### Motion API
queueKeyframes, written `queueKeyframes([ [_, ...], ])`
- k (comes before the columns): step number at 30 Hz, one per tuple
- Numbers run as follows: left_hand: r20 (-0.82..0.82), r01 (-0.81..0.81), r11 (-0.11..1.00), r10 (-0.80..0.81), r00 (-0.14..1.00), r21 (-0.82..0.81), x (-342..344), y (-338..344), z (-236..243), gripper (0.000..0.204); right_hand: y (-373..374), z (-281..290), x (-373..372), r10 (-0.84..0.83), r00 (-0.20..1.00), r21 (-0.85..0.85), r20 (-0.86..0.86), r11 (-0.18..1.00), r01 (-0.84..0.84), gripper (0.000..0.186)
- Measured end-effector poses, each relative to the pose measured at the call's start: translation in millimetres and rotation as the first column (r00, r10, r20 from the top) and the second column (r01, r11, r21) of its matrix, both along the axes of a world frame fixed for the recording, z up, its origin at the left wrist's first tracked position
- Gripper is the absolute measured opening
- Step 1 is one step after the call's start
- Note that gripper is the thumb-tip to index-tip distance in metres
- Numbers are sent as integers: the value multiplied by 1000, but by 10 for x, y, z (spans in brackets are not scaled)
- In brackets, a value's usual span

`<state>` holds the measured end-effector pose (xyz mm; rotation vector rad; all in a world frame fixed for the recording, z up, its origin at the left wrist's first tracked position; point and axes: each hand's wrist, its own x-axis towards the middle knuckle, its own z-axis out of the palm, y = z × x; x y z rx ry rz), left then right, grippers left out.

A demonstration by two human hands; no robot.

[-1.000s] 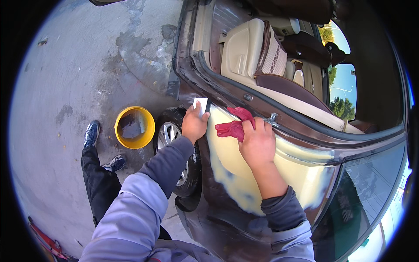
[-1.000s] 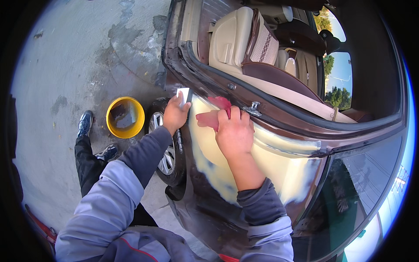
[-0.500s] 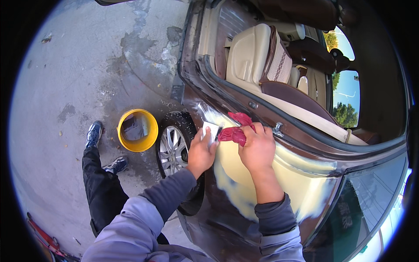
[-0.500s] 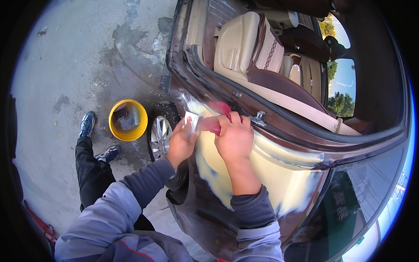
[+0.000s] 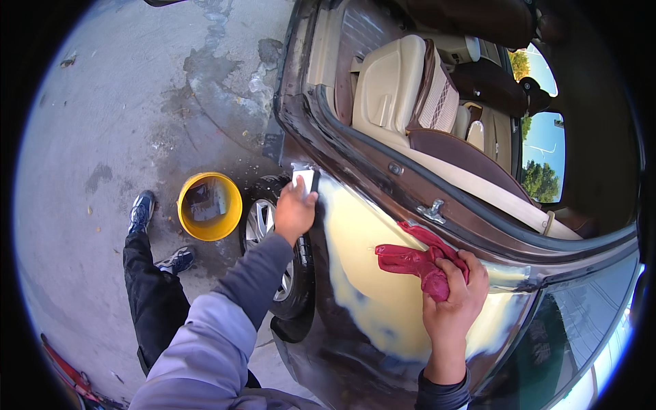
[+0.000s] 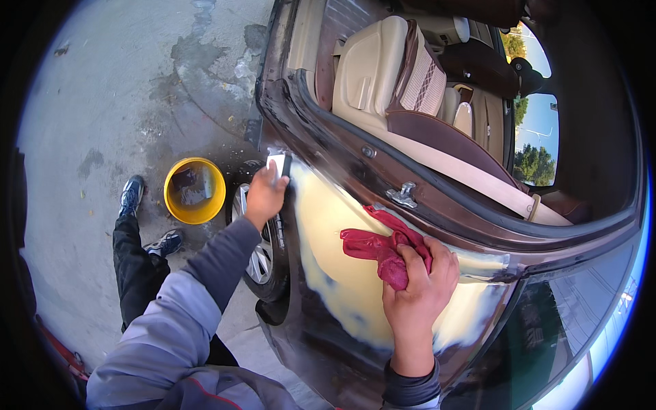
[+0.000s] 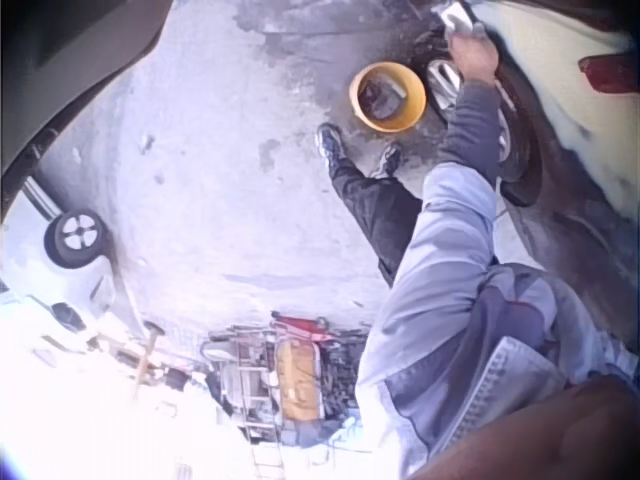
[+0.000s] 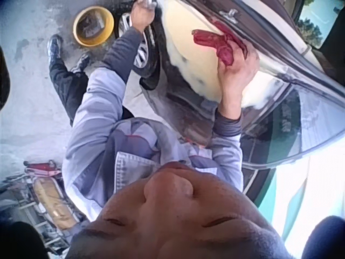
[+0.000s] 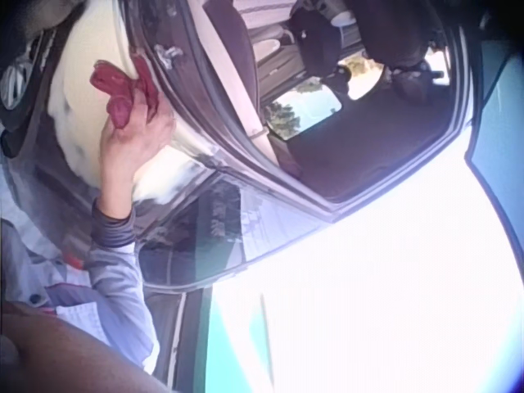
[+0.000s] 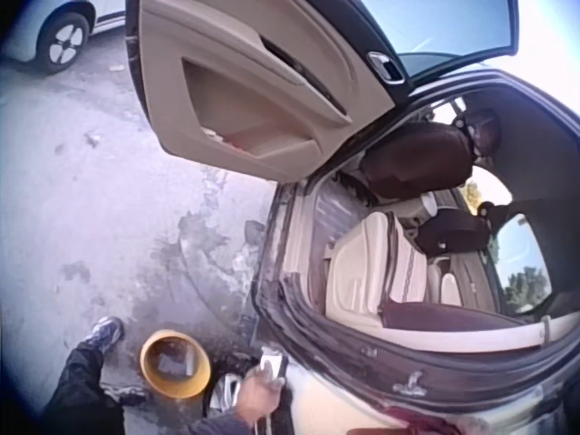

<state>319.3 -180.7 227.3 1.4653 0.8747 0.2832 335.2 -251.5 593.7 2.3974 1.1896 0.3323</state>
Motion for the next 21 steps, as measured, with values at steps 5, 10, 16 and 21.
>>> queueKeyframes([
  [5,-108,218,975,-222,969,-49,-143,-207,-3,70,-88,-204,111,65,992,79,109,994,-74,35],
  [10,52,-7,1000,6,999,19,-69,-230,-315,66,-158,-261,128,97,984,87,151,990,-112,34],
  [16,103,154,984,-163,981,87,-247,-121,1,67,-139,-266,141,101,982,89,161,989,-116,35],
  [21,113,52,997,-57,992,54,-92,-16,-257,66,-132,-281,144,89,982,103,170,989,-107,35],
])
